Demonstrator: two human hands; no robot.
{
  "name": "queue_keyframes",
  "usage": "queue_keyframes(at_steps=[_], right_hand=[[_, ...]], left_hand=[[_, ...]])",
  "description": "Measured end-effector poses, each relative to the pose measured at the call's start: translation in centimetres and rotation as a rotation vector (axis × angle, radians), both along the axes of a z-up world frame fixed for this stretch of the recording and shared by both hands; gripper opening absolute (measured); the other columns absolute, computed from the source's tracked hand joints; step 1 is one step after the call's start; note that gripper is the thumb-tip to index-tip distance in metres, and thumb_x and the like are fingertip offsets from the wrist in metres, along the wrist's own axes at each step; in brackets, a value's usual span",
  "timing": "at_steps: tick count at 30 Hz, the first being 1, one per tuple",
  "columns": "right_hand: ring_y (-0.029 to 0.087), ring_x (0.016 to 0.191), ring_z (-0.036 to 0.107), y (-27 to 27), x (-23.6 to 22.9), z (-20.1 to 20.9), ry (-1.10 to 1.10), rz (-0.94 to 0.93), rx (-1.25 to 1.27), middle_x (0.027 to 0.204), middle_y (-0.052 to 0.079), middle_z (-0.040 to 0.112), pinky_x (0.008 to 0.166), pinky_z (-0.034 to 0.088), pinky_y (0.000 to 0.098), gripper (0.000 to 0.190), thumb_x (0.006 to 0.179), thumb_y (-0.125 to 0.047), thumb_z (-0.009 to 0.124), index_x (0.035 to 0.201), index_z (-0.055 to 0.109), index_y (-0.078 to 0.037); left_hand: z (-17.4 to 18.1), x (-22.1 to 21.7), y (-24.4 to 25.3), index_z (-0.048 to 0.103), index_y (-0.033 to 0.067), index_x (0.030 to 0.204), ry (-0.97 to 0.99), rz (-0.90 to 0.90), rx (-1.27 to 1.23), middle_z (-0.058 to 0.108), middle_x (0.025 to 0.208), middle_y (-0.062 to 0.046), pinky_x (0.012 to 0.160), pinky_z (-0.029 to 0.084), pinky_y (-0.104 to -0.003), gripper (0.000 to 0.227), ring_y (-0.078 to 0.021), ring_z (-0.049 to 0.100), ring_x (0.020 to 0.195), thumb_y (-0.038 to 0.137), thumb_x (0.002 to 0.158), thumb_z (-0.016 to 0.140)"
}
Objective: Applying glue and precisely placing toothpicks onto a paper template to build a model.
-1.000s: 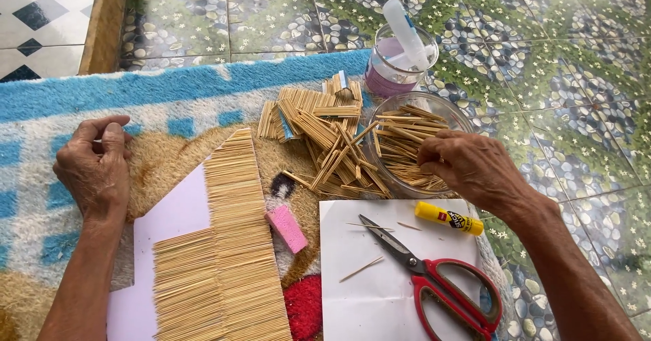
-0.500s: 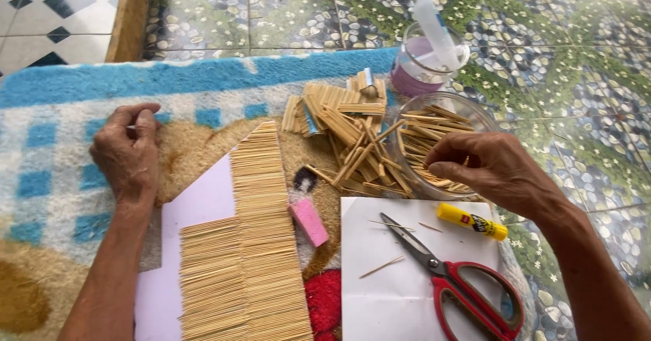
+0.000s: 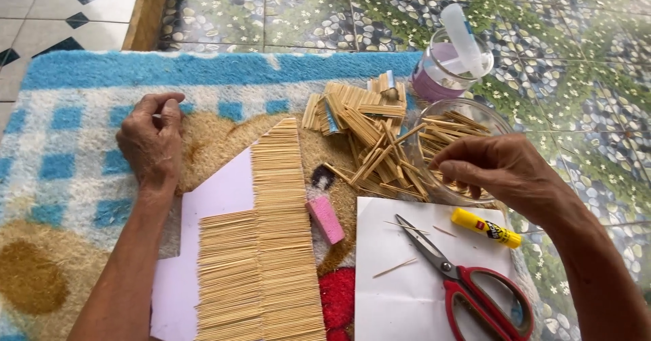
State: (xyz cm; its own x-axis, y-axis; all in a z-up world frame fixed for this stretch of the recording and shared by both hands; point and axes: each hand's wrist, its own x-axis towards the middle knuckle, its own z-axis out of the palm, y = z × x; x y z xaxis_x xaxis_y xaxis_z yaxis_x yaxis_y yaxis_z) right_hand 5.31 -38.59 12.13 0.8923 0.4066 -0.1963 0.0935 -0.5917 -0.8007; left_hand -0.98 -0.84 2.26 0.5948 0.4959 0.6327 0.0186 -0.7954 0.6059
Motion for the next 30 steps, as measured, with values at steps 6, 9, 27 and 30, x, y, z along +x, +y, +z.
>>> queue_keyframes(at_steps=[6, 9, 27, 30], right_hand=[[0.010, 0.039, 0.048, -1.0, 0.3, 0.6, -0.541, -0.009, -0.364, 0.068, 0.003, 0.066, 0.036, 0.041, 0.0236, 0.018, 0.063, -0.003, 0.064, 0.078, 0.067, -0.010], [0.009, 0.050, 0.060, -2.3, 0.8, 0.1, -0.480, 0.061, -0.520, 0.073, -0.003, 0.068, 0.047, 0.050, 0.0207, 0.011, 0.064, -0.010, 0.063, 0.074, 0.067, -0.015], [0.007, 0.058, 0.056, -3.4, 2.6, -1.8, -0.360, 0.280, -0.742, 0.085, -0.009, 0.063, 0.056, 0.050, 0.0198, 0.013, 0.072, -0.023, 0.055, 0.077, 0.067, -0.021], [0.011, 0.055, 0.056, -3.0, 2.1, -1.0, -0.353, 0.196, -0.613, 0.082, -0.007, 0.064, 0.054, 0.049, 0.0246, 0.012, 0.069, -0.020, 0.058, 0.075, 0.068, -0.017]], left_hand=[[-0.1, -0.3, -0.1, 0.065, 0.0013, 0.096, -0.004, -0.043, 0.036, 0.060, 0.072, -0.007, 0.048, 0.043, -0.025, 0.012, -0.0126, 0.050, 0.053, -0.003, 0.088, 0.057], [0.0, -0.4, -0.2, 0.065, 0.0007, 0.097, 0.008, -0.042, 0.025, 0.060, 0.072, -0.007, 0.049, 0.043, -0.025, 0.013, -0.0132, 0.051, 0.054, -0.005, 0.089, 0.056], [-0.2, -0.4, -0.2, 0.064, -0.0019, 0.099, 0.042, -0.052, 0.018, 0.059, 0.073, -0.009, 0.048, 0.041, -0.025, 0.012, -0.0138, 0.051, 0.054, -0.007, 0.092, 0.055], [-0.1, -0.4, -0.3, 0.063, -0.0028, 0.099, 0.037, -0.067, 0.001, 0.058, 0.071, -0.010, 0.047, 0.042, -0.024, 0.012, -0.0140, 0.051, 0.054, -0.007, 0.092, 0.055]])
